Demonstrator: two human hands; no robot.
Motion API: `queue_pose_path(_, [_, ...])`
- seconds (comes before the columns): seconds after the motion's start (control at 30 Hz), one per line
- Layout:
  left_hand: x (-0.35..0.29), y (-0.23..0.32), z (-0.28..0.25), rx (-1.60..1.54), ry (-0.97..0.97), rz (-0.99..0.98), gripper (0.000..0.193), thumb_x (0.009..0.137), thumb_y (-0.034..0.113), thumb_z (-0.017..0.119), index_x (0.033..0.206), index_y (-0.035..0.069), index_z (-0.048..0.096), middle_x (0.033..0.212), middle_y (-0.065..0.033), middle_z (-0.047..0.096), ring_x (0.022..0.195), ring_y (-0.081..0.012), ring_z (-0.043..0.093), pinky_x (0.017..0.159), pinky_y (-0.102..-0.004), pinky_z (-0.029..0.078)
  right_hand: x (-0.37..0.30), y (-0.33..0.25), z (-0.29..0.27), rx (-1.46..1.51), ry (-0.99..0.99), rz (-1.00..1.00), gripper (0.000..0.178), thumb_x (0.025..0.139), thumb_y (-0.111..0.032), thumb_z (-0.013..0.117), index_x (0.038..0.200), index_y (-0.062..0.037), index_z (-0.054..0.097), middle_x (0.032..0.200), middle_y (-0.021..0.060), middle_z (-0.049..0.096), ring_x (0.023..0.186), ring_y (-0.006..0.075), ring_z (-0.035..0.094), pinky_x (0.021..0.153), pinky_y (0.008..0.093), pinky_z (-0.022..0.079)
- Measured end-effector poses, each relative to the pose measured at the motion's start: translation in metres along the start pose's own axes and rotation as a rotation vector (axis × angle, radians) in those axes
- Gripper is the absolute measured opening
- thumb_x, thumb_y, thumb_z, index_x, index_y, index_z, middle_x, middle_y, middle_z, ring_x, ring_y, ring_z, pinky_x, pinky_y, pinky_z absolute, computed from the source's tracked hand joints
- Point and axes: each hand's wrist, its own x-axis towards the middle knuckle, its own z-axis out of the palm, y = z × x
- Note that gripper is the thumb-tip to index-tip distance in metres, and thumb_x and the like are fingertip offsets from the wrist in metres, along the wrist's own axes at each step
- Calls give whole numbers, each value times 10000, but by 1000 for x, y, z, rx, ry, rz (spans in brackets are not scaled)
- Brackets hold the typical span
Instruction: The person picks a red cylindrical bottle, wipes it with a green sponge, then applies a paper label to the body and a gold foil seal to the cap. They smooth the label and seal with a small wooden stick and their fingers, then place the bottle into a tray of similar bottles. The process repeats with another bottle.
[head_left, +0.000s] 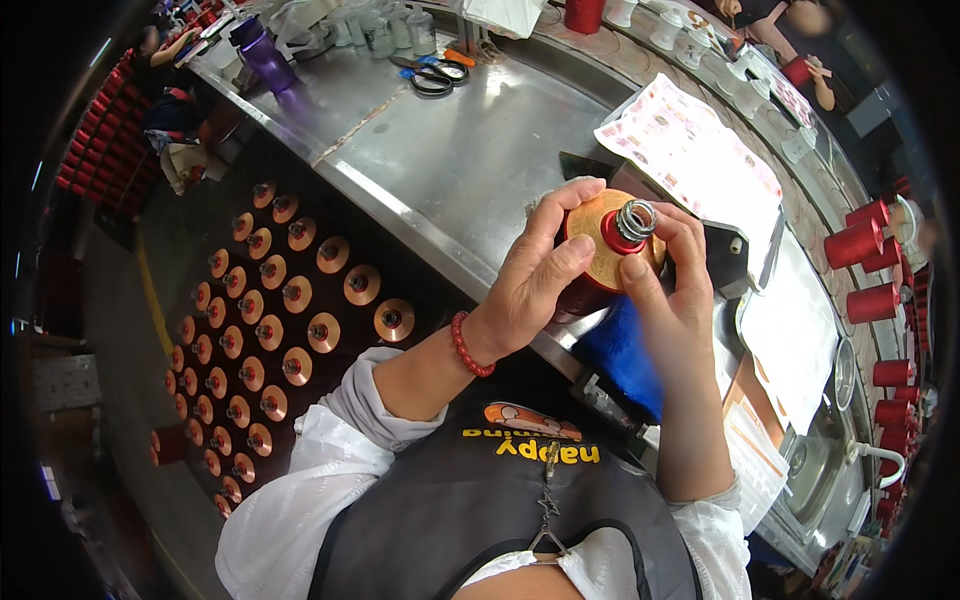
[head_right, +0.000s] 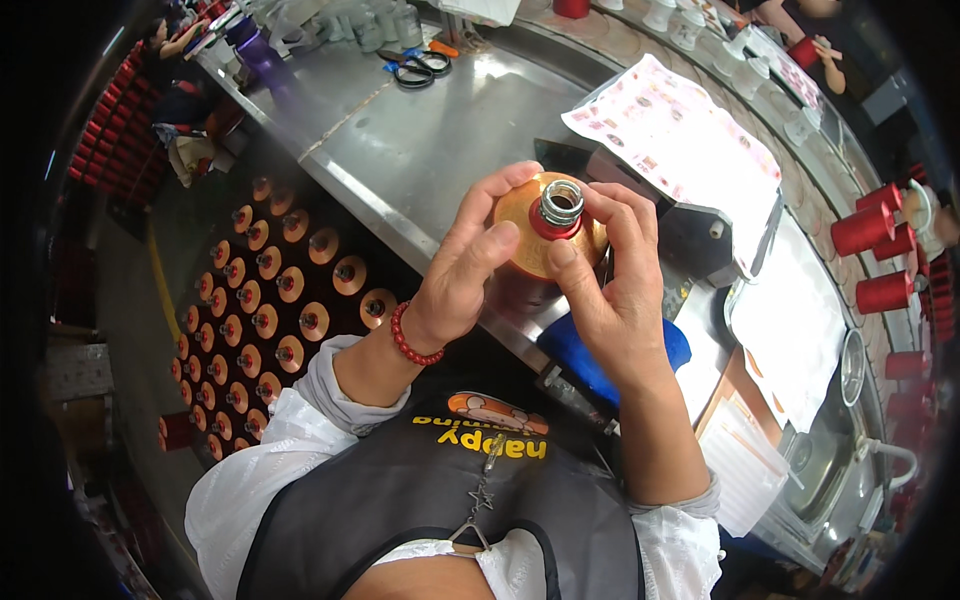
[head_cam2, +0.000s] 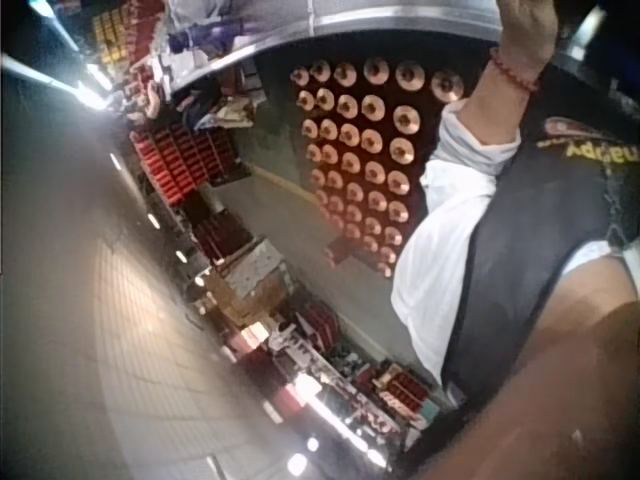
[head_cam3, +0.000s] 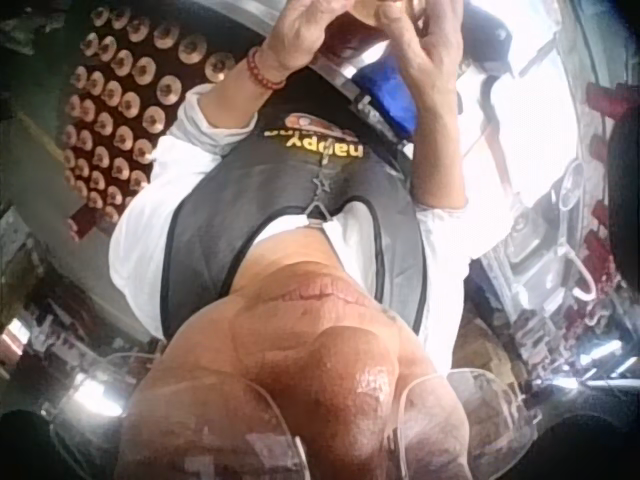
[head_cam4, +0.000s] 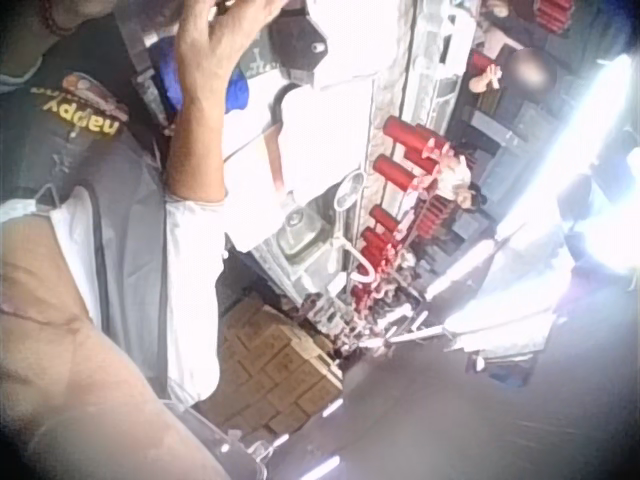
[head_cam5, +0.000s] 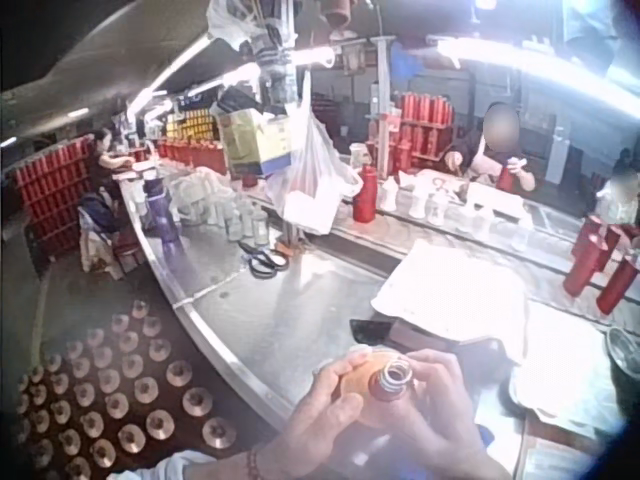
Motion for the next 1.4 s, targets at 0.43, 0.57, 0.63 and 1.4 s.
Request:
queue_pose_path(0.43, [3,-4,-8,241,109,254,504,1059,366,496,1380,-22,509,1348,-169,578,1268,-240,541,1096,-347,382,-25,13,3,201,103,74,355,1018,-120,527,1351,-12,583,1303,127,476,1241,223,486,1081,342,386])
queue_pose_path(0.57, [-14,-12,-5,670,110,486,616,952,293,693,1415,-18,432,1367,-193,522,1269,-303,520,1088,-395,389,-26,14,3,163,107,-1,355,1001,-97,563,1344,-8,583,1295,134,475,1233,233,490,1085,357,385])
queue_pose_path(0.63, [-13,-7,-3,776,75,526,644,890,246,768,1381,-11,440,1340,-196,516,1237,-306,528,1065,-399,406,-27,16,3,136,112,-17,358,1000,-103,564,1346,-10,582,1295,135,474,1231,236,490,1084,359,386])
queue_pose_path(1.4, [-8,-1,9,300,215,353,183,1050,209,536,1018,29,537,889,-30,518,765,-98,454,712,-250,413,-29,-5,-10,-497,7,-328,536,751,-15,763,1266,-144,683,1300,217,523,1154,392,537,942,467,484])
